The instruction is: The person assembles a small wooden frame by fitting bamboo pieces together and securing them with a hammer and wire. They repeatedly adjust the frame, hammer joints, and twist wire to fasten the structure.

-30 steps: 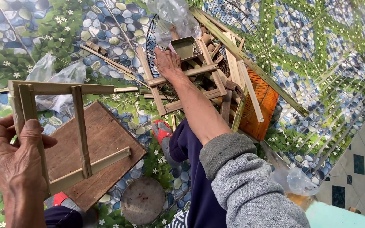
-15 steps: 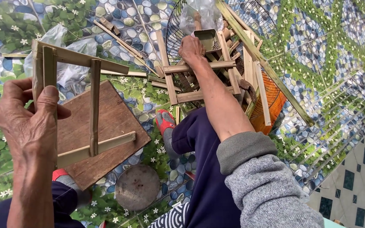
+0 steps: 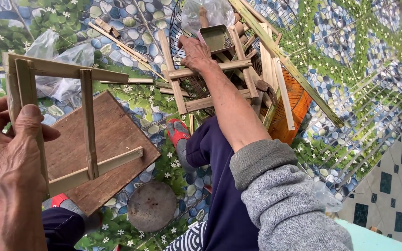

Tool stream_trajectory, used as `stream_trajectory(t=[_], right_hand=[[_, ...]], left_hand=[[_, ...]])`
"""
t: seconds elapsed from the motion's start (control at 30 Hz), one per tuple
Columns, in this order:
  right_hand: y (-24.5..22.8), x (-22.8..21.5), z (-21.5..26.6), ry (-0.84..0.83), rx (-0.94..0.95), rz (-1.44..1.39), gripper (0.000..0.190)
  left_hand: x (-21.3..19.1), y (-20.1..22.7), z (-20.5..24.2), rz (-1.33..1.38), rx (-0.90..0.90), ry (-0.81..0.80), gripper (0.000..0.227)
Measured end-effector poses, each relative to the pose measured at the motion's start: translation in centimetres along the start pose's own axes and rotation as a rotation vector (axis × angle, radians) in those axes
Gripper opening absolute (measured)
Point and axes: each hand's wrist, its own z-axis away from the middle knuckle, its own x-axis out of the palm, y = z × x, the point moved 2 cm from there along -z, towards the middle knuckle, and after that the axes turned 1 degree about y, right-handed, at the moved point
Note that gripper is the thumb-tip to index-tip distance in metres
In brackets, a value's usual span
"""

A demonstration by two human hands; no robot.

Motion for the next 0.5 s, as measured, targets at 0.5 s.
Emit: stream_trajectory(t=[0.5], right_hand=[[0.2, 2.3, -2.7, 0.133, -0.077, 0.214, 0.023]], left_hand=[[-1.3, -8.2, 0.6, -0.119, -0.352, -0.038, 0.051]])
